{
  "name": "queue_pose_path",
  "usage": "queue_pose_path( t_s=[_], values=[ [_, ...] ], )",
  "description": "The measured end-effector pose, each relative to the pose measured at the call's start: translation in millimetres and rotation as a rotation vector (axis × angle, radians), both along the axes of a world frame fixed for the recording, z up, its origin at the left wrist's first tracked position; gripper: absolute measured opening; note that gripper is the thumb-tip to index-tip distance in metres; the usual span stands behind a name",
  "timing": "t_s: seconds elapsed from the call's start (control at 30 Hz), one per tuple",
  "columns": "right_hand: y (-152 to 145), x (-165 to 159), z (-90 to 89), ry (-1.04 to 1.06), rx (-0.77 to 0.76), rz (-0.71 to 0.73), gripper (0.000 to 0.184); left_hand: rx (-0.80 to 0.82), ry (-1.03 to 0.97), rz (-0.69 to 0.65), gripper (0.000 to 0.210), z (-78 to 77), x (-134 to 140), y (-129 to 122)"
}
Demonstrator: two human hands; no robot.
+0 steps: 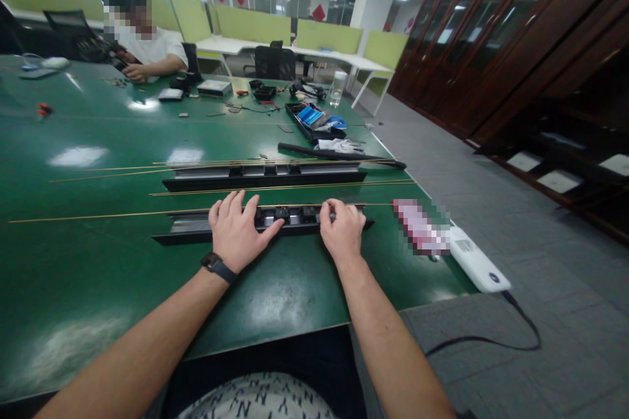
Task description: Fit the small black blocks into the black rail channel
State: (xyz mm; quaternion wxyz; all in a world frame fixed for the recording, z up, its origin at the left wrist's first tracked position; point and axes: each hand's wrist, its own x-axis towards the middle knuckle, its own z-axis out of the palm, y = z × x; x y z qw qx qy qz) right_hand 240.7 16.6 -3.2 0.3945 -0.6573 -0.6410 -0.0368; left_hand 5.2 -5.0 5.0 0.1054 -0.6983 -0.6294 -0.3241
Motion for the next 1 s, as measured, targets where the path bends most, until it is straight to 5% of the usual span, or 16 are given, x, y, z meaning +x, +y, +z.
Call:
queue_pose_path(
  t_s=[1.0],
  values=[
    [0.0,-0.2,0.1,-0.009,-0.006,-0.052,0.031,0.000,-0.010,0.012,0.073,2.2,1.6,-0.9]
  ],
)
